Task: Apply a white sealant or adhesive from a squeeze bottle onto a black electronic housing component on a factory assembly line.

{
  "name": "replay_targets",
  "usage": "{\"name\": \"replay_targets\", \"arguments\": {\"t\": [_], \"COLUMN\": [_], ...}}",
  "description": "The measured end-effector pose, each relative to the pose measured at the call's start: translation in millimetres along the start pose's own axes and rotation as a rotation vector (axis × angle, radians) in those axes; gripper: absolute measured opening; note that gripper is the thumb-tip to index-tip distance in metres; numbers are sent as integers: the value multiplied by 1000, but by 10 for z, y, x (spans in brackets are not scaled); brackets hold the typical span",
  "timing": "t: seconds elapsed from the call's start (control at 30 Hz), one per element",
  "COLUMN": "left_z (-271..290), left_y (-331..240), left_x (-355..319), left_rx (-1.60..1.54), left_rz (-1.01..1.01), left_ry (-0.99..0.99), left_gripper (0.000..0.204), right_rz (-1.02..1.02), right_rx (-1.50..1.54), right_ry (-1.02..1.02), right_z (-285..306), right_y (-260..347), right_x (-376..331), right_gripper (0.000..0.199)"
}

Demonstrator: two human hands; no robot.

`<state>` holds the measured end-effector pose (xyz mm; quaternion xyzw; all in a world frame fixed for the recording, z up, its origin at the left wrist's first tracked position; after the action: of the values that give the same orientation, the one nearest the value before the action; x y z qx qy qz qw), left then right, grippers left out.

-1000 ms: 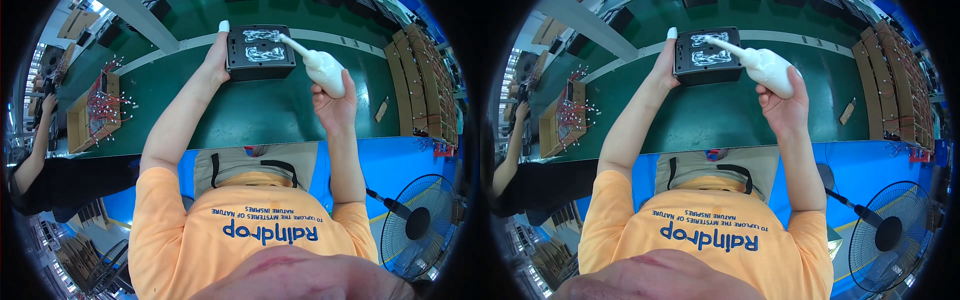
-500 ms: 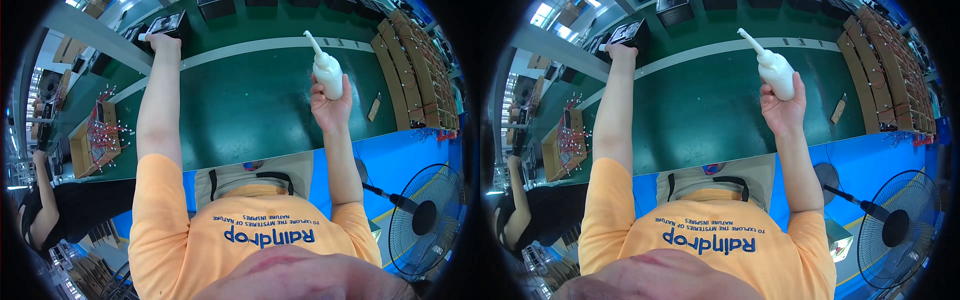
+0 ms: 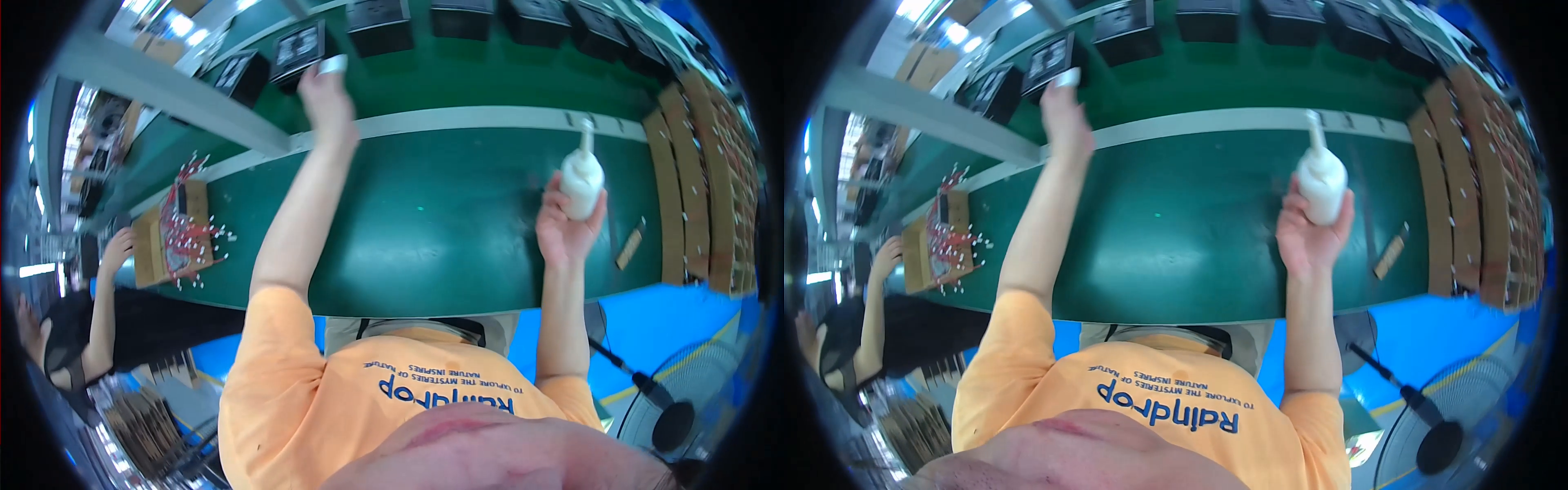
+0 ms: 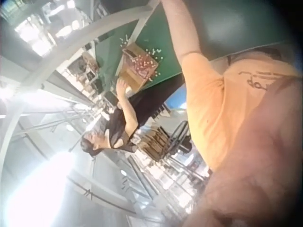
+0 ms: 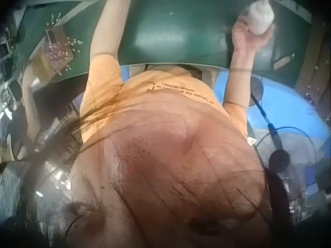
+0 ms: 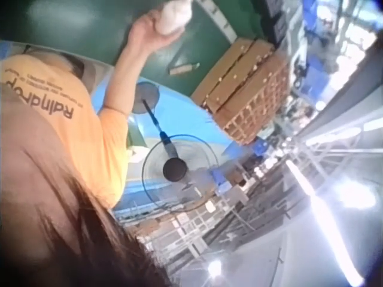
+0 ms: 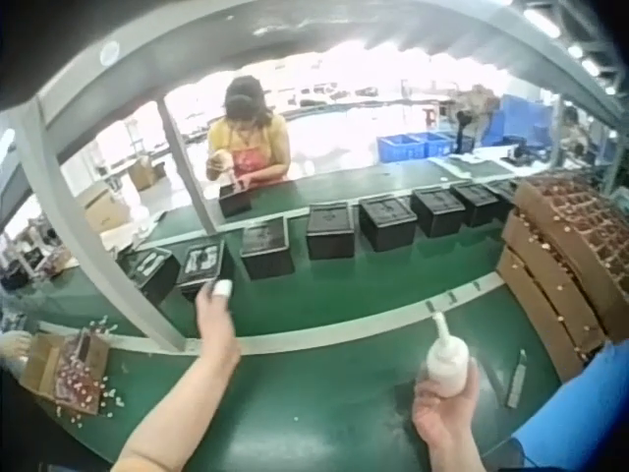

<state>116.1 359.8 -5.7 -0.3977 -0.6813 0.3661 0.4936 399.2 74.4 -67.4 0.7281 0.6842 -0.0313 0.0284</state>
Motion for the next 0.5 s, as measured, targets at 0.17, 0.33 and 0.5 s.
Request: {"name": "replay_targets", "arguments": {"t": [0.17,0.33,0.5], "left_z": [-1403,-1836,-1722], "left_y": [-436,749,1168], "left_x": [1179,2077,1935], "left_rx": [819,1299,1304], "left_rz": [-711,-198,-30], "left_ry": [325,837,975], "left_gripper": [49,65,75], "right_rz": [-17,32,22], "right_rx": [20,-49,12], "right_ry": [-28,-58,-37], "right_z": [67,97,138], "right_y": [-16,60,52], "right_x": [32,38,71], "right_gripper": [56,58,62]}}
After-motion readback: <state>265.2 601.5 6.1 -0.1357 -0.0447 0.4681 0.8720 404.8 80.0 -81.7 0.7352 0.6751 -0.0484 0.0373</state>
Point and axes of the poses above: each hand's wrist, its own x-axis towards the middle knuckle, its own z-axis out of the back of the hand, y = z × x, the point moved 9 cm from there along x, towards the middle knuckle, and after that the axes turned 10 degrees about -z, right-handed, at the moved point
